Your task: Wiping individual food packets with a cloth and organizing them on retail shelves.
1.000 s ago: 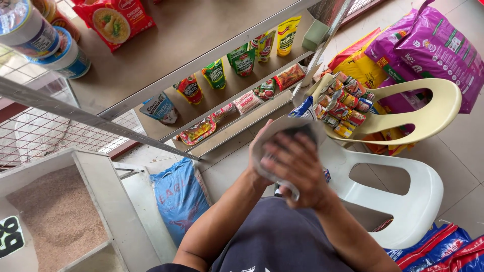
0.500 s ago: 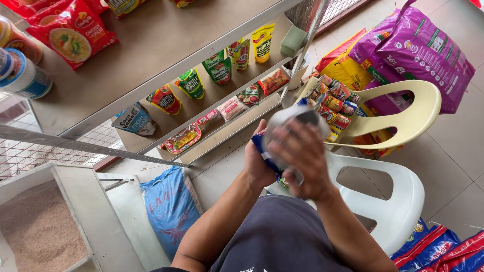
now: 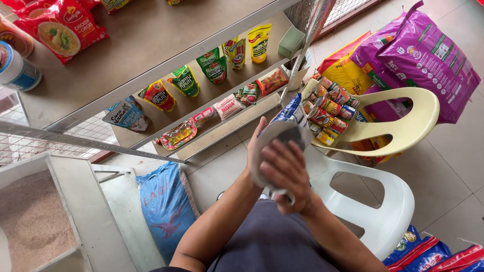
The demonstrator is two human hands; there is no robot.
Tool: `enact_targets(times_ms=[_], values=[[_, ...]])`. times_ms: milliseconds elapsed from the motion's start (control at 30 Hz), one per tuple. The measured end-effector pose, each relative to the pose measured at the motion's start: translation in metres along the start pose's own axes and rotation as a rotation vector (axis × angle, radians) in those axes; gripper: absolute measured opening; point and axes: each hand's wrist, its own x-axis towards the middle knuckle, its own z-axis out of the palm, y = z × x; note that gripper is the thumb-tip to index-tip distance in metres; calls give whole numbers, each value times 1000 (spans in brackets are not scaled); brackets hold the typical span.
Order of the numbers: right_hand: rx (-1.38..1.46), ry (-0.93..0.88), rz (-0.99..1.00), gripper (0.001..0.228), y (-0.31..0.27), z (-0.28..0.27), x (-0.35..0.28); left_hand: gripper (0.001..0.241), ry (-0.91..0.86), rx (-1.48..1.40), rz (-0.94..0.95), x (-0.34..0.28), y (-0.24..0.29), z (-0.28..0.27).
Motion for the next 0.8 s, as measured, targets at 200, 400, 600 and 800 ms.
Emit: enact_targets(times_ms=[200,400,600,800], values=[[604,412,573,62,41,-1,-2,74,382,403,346,13,-22,44],[1610,637,1066,69,82,-12,-30,88,305,1699,301,4,-19,62],[1827,500,1202,65,87,-23,-41,116,530,2436,223,8,-1,89],[1769,552,1202,61,73,-51,-32,124,754,1974,189,8,28,46]])
